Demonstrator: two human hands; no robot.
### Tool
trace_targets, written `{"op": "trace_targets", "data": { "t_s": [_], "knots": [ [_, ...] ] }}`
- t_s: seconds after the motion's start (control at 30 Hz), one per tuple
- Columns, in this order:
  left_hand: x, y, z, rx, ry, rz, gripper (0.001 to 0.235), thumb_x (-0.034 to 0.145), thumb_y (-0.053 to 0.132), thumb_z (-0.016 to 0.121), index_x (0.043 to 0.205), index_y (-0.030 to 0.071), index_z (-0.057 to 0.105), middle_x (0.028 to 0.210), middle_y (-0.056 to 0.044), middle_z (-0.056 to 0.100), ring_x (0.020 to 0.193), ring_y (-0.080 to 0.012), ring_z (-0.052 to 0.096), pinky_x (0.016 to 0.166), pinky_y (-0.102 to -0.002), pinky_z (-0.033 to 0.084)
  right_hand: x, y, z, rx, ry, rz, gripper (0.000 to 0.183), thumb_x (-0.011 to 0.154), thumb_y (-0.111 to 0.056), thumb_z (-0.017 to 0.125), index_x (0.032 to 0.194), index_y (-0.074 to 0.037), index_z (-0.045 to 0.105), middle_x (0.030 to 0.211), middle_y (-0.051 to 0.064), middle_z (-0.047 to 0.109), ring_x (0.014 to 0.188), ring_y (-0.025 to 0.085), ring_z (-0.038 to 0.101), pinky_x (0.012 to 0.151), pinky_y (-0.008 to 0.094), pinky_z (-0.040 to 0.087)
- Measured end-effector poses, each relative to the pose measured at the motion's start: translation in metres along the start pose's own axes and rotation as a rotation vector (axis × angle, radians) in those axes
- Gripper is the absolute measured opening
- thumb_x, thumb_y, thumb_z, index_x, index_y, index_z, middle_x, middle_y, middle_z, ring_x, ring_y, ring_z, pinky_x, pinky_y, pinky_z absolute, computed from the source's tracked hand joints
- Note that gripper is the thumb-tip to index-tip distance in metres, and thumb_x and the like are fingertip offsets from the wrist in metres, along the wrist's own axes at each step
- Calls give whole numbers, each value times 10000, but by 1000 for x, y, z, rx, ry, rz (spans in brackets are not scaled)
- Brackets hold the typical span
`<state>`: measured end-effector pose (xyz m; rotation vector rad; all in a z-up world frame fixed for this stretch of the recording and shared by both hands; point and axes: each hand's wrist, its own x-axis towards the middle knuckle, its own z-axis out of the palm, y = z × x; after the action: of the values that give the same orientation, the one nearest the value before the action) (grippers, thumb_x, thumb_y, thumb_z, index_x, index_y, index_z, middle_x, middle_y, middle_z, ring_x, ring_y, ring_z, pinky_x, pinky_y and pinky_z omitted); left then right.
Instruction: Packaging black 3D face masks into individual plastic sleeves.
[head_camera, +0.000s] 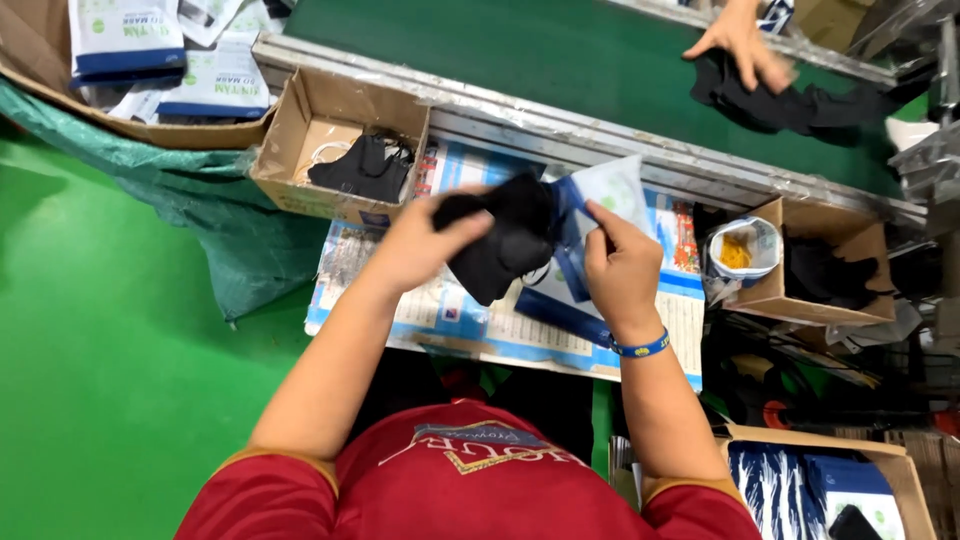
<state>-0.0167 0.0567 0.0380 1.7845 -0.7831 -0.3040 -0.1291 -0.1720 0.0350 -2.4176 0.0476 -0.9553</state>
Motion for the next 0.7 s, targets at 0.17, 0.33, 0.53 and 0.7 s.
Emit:
{"op": "trace_targets", "data": {
  "t_s": [0.17, 0.33, 0.53, 0.7],
  "knots": [
    [5, -50, 39, -504, 47, 293, 341, 985, 21, 709, 1321, 77, 676, 1324, -94, 712, 1222, -204, 653, 1080, -330, 502, -1, 21, 2, 571, -291, 330, 258, 991, -47, 647, 1222, 21, 740, 822, 35, 652, 718, 86, 544, 626, 268, 439],
    [0, -13, 25, -263, -130, 239, 431, 896, 34, 704, 1321, 103, 686, 1211, -88, 769, 1106, -173, 724, 984, -308, 556, 4, 7, -8, 707, -368, 521, 276, 1000, -115, 637, 1218, 29, 723, 754, -9, 665, 586, 62, 540, 525, 248, 419],
    [2, -13, 36, 37, -34, 99, 350, 860, 119, 757, 1208, 83, 727, 1039, -141, 774, 953, -241, 739, 855, -347, 570, -19, -29, 13, 171, -193, 171, 352, 993, -101, 637, 1323, 12, 682, 814, 129, 711, 653, 202, 641, 608, 342, 521],
    [-1, -50, 47, -143, -146, -17, 246, 890, 171, 774, 1072, 9, 743, 938, -118, 785, 867, -201, 744, 806, -336, 572, -33, -48, 23, -119, -92, -164, 457, 956, -66, 656, 1394, 48, 594, 842, 217, 680, 691, 358, 659, 639, 425, 526]
  ]
}}
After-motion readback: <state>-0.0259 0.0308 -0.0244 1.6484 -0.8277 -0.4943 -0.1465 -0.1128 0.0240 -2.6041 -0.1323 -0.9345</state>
